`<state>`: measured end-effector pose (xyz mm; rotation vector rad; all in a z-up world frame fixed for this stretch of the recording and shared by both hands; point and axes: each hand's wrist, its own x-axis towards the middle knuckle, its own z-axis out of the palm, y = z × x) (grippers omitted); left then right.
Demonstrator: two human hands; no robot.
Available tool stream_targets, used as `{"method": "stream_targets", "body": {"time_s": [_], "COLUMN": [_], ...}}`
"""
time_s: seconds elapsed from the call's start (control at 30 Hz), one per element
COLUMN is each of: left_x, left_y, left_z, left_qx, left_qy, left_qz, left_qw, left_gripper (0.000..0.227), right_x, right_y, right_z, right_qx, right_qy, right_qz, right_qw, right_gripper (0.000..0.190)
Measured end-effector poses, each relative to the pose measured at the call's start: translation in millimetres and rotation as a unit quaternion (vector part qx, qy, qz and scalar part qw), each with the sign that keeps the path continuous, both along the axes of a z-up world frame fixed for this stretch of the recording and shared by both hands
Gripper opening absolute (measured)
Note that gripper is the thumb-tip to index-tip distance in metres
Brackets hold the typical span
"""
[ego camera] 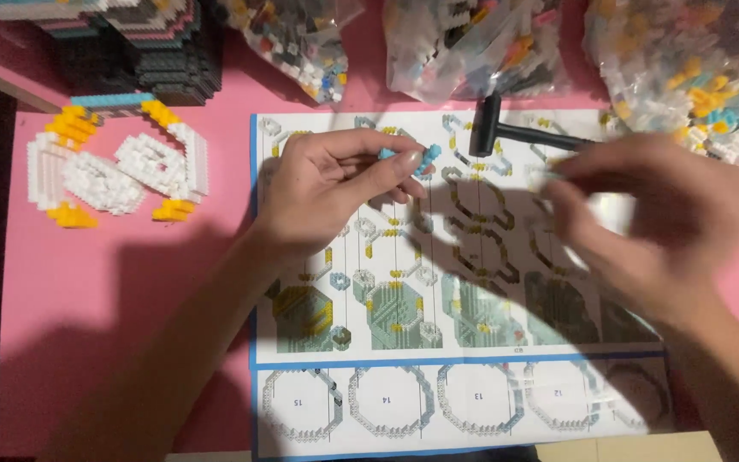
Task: Assembling a set of small interlocking toy blocks by following a printed instruction manual on a desk.
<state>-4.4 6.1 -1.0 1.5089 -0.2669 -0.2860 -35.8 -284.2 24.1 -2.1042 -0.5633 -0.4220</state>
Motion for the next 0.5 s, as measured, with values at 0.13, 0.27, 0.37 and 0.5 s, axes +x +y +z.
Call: {"method": "stream_targets", "body": {"time_s": [0.13, 0.27, 0.37, 0.5], "left_x": [0.9, 4.0, 4.1, 5.9], "left_y": [-0.5, 1.7, -1.6, -1.3], "left_z": [-3.9, -5.9, 12.0, 4.8], "left_qx": [-0.015, -0.043, 0.011, 0.010], "left_qy": [-0.054, -0.013, 0.096, 0.088], "left_qz": [-0.003, -0.012, 0.001, 0.008], "left_qw": [0.998, 0.999, 0.995, 0.996], "left_gripper": [0.023, 0.024, 0.030, 0.027], "right_x": [30.9, 38.2, 38.1, 42.1], "right_y": [50.8, 53.1, 54.5, 49.4], "right_z": [-14.1, -24.2, -24.7, -30.4], "right_qx": [0.212, 0.290, 0.309, 0.348], "right_qy": [0.215, 0.281, 0.278, 0.290], "right_qz": [0.088, 0.116, 0.077, 0.059], "right_qw": [0.949, 0.907, 0.906, 0.889], "right_gripper": [0.007, 0.008, 0.007, 0.007]}}
